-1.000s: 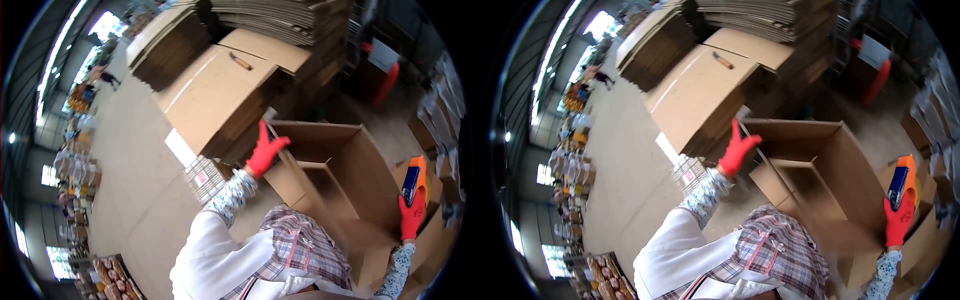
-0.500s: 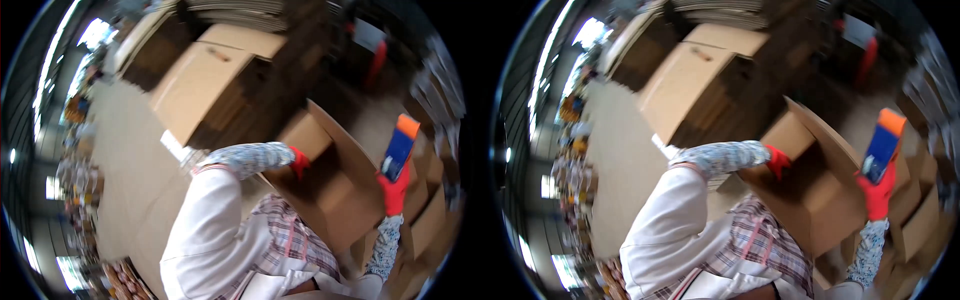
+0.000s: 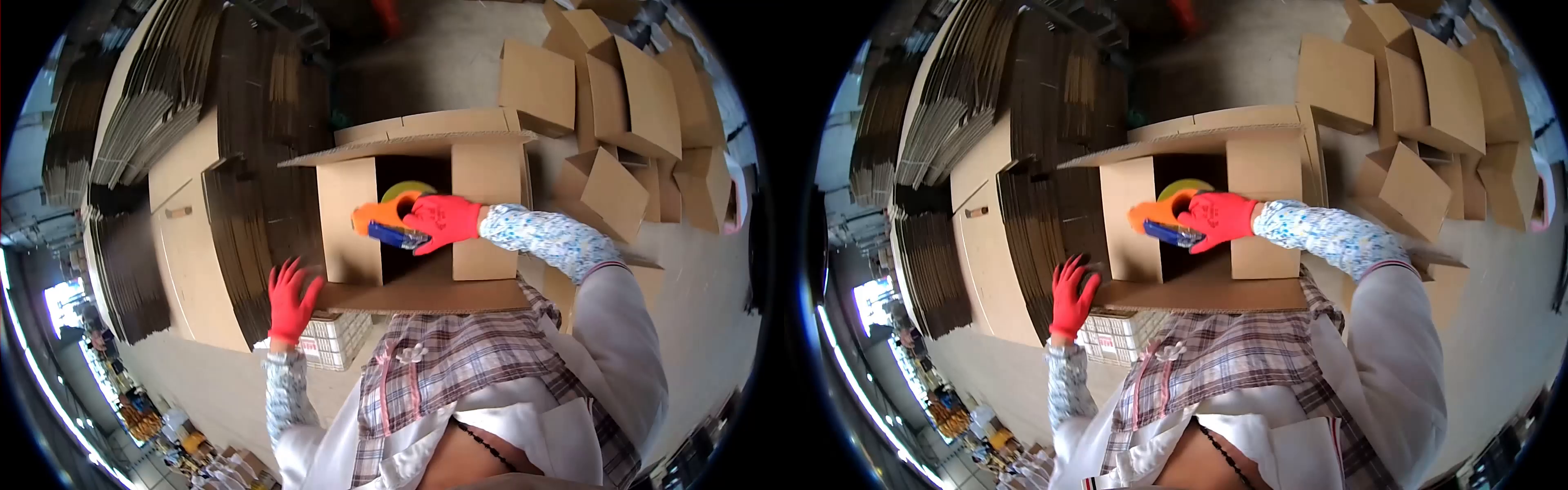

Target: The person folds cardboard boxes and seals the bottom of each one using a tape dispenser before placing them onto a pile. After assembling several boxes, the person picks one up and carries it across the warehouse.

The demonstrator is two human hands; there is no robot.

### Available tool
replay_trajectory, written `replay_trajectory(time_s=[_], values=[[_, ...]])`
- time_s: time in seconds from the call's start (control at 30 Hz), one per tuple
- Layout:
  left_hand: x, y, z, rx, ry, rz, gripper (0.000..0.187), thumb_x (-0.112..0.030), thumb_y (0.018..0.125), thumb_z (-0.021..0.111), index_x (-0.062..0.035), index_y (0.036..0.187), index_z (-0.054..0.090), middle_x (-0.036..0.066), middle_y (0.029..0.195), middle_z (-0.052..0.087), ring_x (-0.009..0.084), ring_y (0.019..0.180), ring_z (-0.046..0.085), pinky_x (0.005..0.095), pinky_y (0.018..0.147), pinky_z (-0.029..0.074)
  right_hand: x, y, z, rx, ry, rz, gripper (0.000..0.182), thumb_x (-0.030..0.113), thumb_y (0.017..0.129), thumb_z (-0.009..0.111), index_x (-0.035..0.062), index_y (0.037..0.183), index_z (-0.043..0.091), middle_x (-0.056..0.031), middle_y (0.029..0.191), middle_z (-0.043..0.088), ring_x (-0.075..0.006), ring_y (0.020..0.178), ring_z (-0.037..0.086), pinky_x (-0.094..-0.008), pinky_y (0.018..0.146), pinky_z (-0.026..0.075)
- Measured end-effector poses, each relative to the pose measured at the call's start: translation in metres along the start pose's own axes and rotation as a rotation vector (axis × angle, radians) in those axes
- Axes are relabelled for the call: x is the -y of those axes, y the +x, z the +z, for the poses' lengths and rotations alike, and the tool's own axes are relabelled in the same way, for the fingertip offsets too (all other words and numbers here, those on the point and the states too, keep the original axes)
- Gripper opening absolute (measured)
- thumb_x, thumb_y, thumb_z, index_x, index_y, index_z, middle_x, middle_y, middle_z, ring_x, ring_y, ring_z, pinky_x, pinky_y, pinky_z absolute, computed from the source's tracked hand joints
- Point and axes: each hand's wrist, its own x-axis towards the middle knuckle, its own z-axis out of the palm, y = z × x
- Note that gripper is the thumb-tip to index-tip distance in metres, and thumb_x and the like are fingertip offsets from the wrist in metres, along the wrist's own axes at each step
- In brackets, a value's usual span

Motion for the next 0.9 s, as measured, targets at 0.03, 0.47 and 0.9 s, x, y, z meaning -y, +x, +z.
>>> replay_trajectory(time_s=[0.03,0.47,0.9], values=[[0.004,-0.014,-0.002,-0.08,-0.008,-0.054,0.033,-0.03,0.085,0.064,-0.0105,0.112,0.064,0.015,0.127,0.055,0.0334,0.126,0.044,0.0486,0.109,0.024,0.001,0.002,0.008,0.007,-0.286,-0.101,0.046,0.046,0.079,0.064,0.0035,0.09,0.05,-0.0171,0.084,0.053,-0.0313,0.081,0.051,-0.0399,0.07,0.044],[0.041,0.132,0.138,-0.458,-0.526,-0.487,0.058,-0.046,0.096,0.045,0.0021,0.129,0.05,0.022,0.125,0.056,0.032,0.118,0.053,0.0362,0.099,0.04,0.043,0.012,-0.181,-0.666,-0.675,0.375,0.06,0.044,0.075,0.071,-0.0002,0.113,0.055,-0.0181,0.102,0.059,-0.0359,0.099,0.053,-0.0435,0.085,0.043],[0.033,0.118,0.125,-0.44,-0.706,-0.426,0.044,-0.03,0.1,0.044,0.0051,0.125,0.052,0.021,0.121,0.059,0.0309,0.115,0.055,0.0335,0.097,0.041,0.085,-0.005,-0.07,-0.447,-0.188,0.637,0.059,0.033,0.067,0.08,-0.0004,0.109,0.054,-0.0178,0.103,0.056,-0.0356,0.096,0.053,-0.0448,0.079,0.044]])
